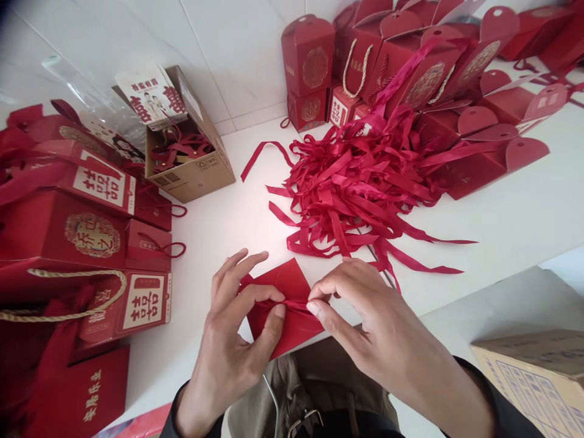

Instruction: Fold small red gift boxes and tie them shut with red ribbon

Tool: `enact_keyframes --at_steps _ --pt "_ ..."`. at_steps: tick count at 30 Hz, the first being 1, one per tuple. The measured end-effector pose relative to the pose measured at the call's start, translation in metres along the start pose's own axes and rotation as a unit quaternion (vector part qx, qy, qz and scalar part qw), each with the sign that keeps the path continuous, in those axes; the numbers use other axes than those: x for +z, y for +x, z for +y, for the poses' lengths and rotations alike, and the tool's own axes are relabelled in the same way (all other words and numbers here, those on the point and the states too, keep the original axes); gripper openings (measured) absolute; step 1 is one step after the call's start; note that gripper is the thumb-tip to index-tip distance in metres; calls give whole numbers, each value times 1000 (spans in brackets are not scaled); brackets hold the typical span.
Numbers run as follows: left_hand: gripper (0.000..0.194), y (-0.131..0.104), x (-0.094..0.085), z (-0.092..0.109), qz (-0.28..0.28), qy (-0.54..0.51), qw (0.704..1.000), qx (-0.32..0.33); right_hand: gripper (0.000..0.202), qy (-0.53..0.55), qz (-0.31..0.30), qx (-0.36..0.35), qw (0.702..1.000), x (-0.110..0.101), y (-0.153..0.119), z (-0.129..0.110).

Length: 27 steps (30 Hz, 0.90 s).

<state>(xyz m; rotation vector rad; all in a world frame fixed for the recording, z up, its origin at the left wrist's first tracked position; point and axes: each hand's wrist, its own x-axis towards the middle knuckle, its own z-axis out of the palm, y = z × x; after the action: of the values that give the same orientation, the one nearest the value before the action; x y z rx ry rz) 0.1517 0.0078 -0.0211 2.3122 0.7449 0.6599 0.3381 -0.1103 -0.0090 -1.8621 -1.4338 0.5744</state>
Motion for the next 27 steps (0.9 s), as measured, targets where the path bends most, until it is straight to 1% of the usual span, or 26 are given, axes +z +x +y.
enact_keyframes --at_steps 3,6,9,11,12,15,16,19,23,27 --pt "20 0 -2 -1 7 3 1000 2 19 8 -7 -8 1000 1 2 1" --pt "25 -3 -11 -7 10 4 1000 9 12 -10 -10 7 1000 -2 1 1" --pt "34 -10 -23 -14 43 5 999 -24 21 -31 0 -8 999 -4 0 1" --pt "32 -15 -28 -18 74 -3 996 -56 13 -30 -4 -19 999 -4 1 0" --pt "29 -17 -29 -20 79 -7 995 -65 7 -26 -7 -21 999 -3 2 1" --pt "12 -19 -27 -23 66 2 996 -60 9 -22 0 -34 999 -2 5 1" --pt "8 -19 -26 -24 63 7 996 -57 9 -22 7 -39 999 -2 6 1" --pt "12 -18 -22 -26 70 3 995 -68 11 -23 24 -49 998 -3 7 0" --pt "12 -19 -19 -26 85 -12 992 -90 10 -33 23 -60 997 -4 6 1" --pt "12 -22 -15 -22 95 -27 984 -150 8 -41 15 -40 998 -3 4 4"
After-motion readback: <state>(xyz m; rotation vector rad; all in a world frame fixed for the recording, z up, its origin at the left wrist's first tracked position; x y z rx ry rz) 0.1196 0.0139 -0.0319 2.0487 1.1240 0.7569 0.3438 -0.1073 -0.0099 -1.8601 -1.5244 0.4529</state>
